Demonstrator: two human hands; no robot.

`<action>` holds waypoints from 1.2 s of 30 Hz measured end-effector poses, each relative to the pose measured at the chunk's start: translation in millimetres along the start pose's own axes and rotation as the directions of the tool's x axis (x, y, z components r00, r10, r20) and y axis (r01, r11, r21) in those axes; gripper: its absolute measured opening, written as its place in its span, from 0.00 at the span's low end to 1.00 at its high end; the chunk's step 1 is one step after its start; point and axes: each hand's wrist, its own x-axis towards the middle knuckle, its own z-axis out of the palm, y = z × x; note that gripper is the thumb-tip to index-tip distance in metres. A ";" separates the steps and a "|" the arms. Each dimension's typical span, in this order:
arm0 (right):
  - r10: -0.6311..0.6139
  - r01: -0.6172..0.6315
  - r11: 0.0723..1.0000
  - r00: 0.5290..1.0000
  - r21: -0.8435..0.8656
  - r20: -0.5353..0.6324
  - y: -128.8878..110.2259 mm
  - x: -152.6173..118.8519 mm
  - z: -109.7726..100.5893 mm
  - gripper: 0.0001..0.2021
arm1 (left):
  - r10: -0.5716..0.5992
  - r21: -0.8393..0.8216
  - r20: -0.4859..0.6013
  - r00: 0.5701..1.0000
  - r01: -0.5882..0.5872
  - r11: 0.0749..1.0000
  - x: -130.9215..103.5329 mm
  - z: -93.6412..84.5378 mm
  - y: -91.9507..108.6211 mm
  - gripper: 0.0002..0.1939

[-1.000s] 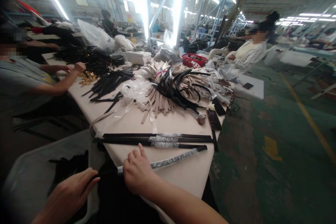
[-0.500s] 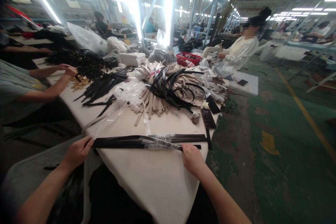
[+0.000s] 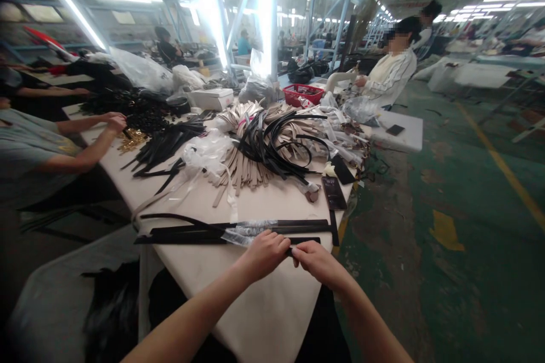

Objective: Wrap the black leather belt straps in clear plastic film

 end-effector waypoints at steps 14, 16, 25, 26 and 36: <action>0.043 -0.060 0.965 0.997 -0.254 -0.071 26.2 -10.5 -105.4 0.22 | -0.206 0.011 0.024 0.978 0.206 0.979 -46.7 -3.1 -65.9 0.16; -0.033 -0.058 0.887 0.982 -0.459 -0.188 24.0 -0.6 -101.3 0.18 | -0.280 0.013 -0.045 0.959 0.281 0.960 -69.1 -2.4 -77.7 0.24; -0.419 0.028 0.669 0.840 -0.743 -0.345 -32.9 94.2 -21.5 0.15 | -0.432 -0.082 -0.168 0.886 0.424 0.902 -132.3 21.6 -114.2 0.25; -0.415 -0.003 0.669 0.828 -0.743 -0.377 -46.5 115.5 -21.9 0.15 | -0.448 -0.094 -0.192 0.873 0.438 0.894 -129.1 23.4 -113.9 0.24; -0.356 -0.138 0.670 0.802 -0.729 -0.479 -123.2 211.3 -31.1 0.19 | -0.555 -0.308 -0.305 0.774 0.471 0.826 -132.7 27.2 -109.1 0.24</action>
